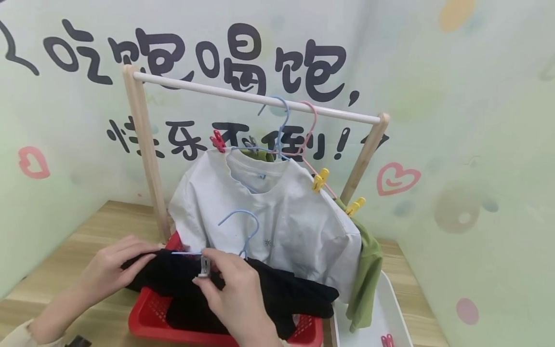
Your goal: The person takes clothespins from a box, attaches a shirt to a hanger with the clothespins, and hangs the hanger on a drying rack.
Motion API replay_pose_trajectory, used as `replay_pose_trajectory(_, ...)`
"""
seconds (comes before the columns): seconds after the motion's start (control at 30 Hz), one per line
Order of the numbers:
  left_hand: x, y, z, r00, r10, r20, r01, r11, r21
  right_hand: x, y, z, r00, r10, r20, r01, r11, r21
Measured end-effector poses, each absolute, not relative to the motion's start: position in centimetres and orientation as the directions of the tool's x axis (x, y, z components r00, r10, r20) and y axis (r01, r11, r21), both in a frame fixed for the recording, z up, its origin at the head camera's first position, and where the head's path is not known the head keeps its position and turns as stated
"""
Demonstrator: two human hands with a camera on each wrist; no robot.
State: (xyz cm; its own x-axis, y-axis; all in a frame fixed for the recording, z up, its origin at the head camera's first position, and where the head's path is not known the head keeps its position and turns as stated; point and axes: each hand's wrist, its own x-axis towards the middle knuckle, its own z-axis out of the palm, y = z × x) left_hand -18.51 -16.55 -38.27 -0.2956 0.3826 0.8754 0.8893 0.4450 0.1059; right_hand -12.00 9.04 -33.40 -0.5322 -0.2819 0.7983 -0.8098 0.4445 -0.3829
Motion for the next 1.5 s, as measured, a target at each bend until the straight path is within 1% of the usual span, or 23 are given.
replay_pose_trajectory(0.17,-18.5,-16.5,-38.0,-0.312,0.399,0.862,0.888,0.445,0.115,-13.1,7.6,-33.1,-0.589,-0.265,0.763,-0.798,0.341,-0.497)
replay_pose_trajectory(0.27,-18.4,-16.5,-38.0,-0.305,0.402,0.863,0.891,0.442,0.108,-13.8,6.6,-33.2,-0.618,-0.252,0.745,-0.782,0.288,-0.552)
replay_pose_trajectory(0.47,-18.3,-16.5,-37.9,-0.296,0.401,0.867,0.893,0.439,0.102,-14.9,4.7,-33.2,-0.632,-0.243,0.736,-0.775,0.236,-0.586)
replay_pose_trajectory(0.63,-18.3,-16.5,-37.9,-0.284,0.4,0.871,0.897,0.432,0.095,-15.7,3.5,-33.2,-0.619,-0.24,0.748,-0.784,0.235,-0.574)
replay_pose_trajectory(0.77,-18.4,-16.6,-38.0,-0.269,0.384,0.883,0.9,0.427,0.088,-16.2,2.8,-33.3,-0.578,-0.243,0.779,-0.812,0.263,-0.521)
replay_pose_trajectory(0.93,-18.4,-16.5,-38.0,-0.231,0.36,0.904,0.9,0.432,0.058,-16.6,2.3,-33.8,-0.542,-0.253,0.801,-0.816,0.386,-0.43)
replay_pose_trajectory(1.0,-18.3,-16.5,-38.0,-0.226,0.36,0.905,0.9,0.432,0.053,-16.6,2.2,-34.0,-0.526,-0.258,0.81,-0.816,0.421,-0.396)
replay_pose_trajectory(1.07,-18.3,-16.5,-38.1,-0.221,0.359,0.907,0.902,0.43,0.049,-16.7,2.1,-34.1,-0.499,-0.264,0.825,-0.825,0.437,-0.359)
replay_pose_trajectory(1.2,-18.3,-16.5,-38.1,-0.21,0.359,0.909,0.901,0.431,0.037,-16.9,1.8,-34.4,-0.425,-0.287,0.859,-0.84,0.478,-0.256)
replay_pose_trajectory(1.27,-18.4,-16.5,-38.1,-0.204,0.359,0.911,0.9,0.434,0.031,-16.9,1.6,-34.5,-0.403,-0.3,0.865,-0.836,0.504,-0.215)
replay_pose_trajectory(1.33,-18.4,-16.5,-38.1,-0.2,0.361,0.911,0.901,0.434,0.026,-16.8,1.5,-34.5,-0.407,-0.32,0.856,-0.821,0.538,-0.189)
replay_pose_trajectory(1.5,-18.5,-16.5,-38.4,-0.208,0.353,0.912,0.903,0.427,0.04,-16.4,1.6,-34.5,-0.449,-0.376,0.811,-0.78,0.608,-0.15)
